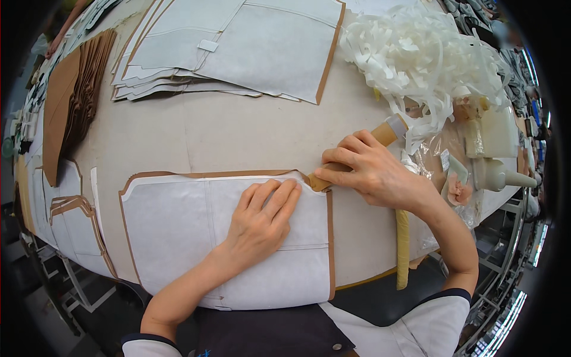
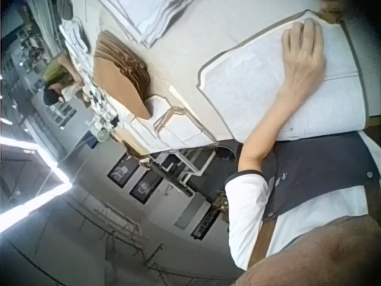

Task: The recorder is folding and pressing the edges of leather pieces, using a small wooden tool and a hammer to secure the folds.

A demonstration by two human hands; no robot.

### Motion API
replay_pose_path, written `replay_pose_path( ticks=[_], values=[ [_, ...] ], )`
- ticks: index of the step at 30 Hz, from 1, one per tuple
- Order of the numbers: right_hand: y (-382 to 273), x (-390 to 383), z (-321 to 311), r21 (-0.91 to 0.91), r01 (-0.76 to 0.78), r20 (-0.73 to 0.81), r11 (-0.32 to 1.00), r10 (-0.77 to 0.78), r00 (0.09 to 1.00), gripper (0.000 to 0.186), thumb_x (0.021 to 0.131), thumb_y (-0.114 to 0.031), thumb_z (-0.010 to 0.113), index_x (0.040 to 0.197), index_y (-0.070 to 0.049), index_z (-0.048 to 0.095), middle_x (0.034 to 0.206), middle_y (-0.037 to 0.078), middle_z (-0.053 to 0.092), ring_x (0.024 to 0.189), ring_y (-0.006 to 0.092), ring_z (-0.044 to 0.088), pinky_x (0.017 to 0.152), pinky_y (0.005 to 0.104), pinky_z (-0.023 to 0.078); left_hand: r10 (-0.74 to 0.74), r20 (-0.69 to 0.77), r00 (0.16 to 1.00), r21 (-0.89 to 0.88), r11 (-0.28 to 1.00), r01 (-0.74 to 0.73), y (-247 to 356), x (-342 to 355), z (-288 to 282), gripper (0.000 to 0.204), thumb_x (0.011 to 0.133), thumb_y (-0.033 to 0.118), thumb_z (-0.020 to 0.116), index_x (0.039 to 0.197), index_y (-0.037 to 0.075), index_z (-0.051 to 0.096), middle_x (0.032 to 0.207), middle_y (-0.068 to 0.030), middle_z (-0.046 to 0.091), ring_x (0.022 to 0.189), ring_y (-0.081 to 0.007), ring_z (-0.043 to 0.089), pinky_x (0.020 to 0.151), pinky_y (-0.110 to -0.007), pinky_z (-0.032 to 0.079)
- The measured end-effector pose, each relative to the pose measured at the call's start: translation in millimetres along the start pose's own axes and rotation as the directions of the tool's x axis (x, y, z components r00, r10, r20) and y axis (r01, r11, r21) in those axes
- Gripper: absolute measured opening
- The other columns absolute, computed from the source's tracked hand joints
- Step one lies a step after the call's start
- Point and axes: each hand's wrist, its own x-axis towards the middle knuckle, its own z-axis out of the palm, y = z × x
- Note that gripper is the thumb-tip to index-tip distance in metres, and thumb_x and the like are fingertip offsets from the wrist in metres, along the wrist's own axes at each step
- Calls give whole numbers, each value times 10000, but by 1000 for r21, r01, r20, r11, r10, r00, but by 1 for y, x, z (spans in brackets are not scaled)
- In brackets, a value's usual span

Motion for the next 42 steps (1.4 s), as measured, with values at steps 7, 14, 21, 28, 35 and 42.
replay_pose_path(
  ticks=[7,14,21,28,35,42],
  values=[
    [7,11,2,6,52,-34,999,-51,998,385,774,7,703,1143,-102,721,1126,36,620,1013,236,574,928,393,446,-14,35,999,42,999,13,2,1,1,555,752,22,656,1299,-67,677,1411,-150,644,1168,-289,613,1004,-428,473],
    [20,25,-1,-18,171,1,985,-171,985,349,780,-17,708,1119,-99,713,1075,25,608,1019,230,563,938,400,444,-8,30,1000,57,998,7,2,1,1,545,760,14,663,1298,-69,683,1404,-152,647,1163,-282,621,992,-420,478],
    [31,44,-9,-29,292,63,956,-290,955,224,802,-54,738,1023,-83,759,1012,3,630,1014,214,563,981,386,448,-7,49,999,70,998,4,2,2,1,544,760,17,667,1298,-62,692,1405,-154,643,1171,-282,620,981,-425,489],
    [39,65,-9,-10,356,93,934,-354,931,146,816,-77,757,960,-98,774,907,-17,633,999,203,567,1002,374,439,-36,50,998,83,996,32,2,0,-1,553,752,39,664,1298,-42,703,1412,-167,626,1199,-304,603,987,-441,491],
    [41,84,-6,4,433,124,901,-430,894,97,841,-112,742,921,-124,795,892,-28,636,1009,194,570,986,364,424,-34,-6,999,119,992,34,4,0,-1,519,743,31,675,1257,-24,728,1308,-154,686,1138,-304,666,939,-416,549],
    [35,109,1,102,457,129,884,-467,875,217,791,-20,733,1002,-69,738,958,25,629,999,244,556,1041,430,418,-46,-35,998,76,996,48,5,1,-3,493,719,19,704,1206,-41,740,1219,-156,702,1107,-311,696,896,-395,580]
  ],
)
